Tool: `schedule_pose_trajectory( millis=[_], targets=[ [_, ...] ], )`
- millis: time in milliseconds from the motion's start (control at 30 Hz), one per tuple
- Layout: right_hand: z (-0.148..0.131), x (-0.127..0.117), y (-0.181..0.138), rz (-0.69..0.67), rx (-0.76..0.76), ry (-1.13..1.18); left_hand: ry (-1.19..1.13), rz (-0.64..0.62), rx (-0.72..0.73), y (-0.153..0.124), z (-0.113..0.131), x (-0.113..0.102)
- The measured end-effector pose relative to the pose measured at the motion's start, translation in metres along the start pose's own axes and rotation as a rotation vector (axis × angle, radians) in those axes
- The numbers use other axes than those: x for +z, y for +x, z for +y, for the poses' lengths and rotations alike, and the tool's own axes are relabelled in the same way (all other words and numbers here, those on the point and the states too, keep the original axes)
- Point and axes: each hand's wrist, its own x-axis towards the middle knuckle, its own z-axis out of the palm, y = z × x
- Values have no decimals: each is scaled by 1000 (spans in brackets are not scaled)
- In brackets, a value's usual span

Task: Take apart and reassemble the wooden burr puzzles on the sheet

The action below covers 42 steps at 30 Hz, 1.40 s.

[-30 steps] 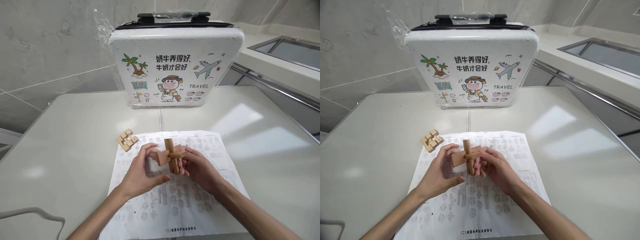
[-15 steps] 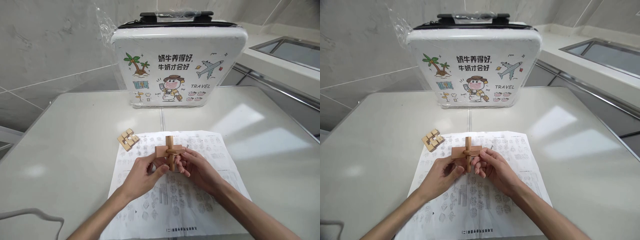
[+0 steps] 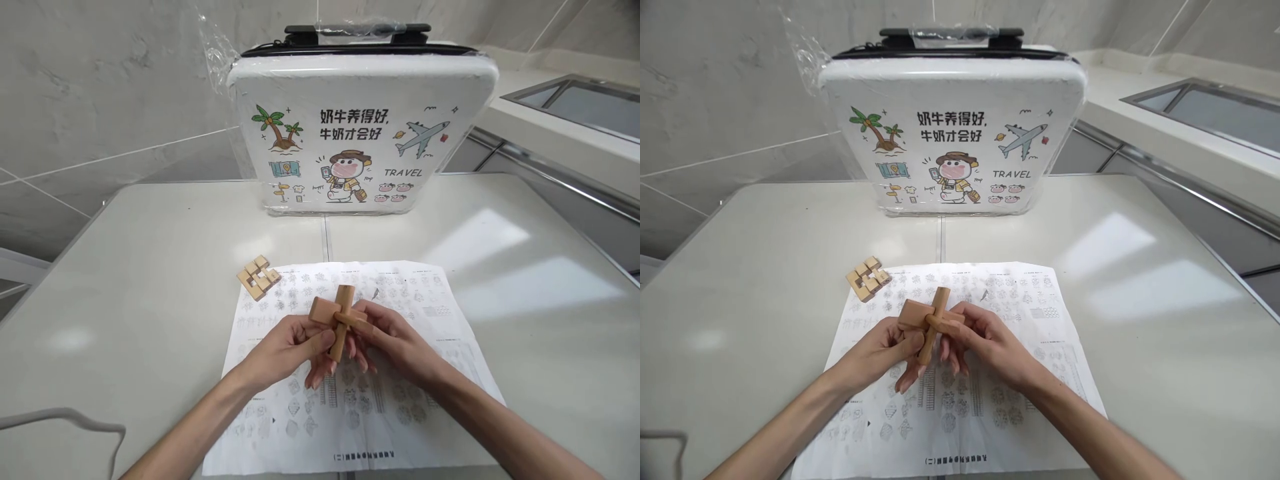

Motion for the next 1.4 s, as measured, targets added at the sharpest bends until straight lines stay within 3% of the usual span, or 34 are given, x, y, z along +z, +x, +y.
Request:
schedule_pose_trajectory(
  millis=[100,233,367,467,667,767,967,1400],
  targets=[
    [5,0,1,49,-15,73,-33,5,4,1,-3,3],
    [7,-3,0,10,18,177,-121,-30,4,1,-7,4],
    [1,-11,-3,-21,11,199,-200,29,-24,-1,-8,0],
    [-4,-14,-5,59,-34,154,-189,90,20,0,-7,-3],
    [-6,-10,-1,471,-130,-293,-75,263,96,2,-7,-4],
    [-2,-10,1,590,-138,-597,-37,303,119,2,-7,-3],
    [7,-10,3,593,-236,-1030,3,305,138,1,-5,0],
    [21,-11,5,489,-398,-1282,91,318,92,1,-5,2]
  ],
)
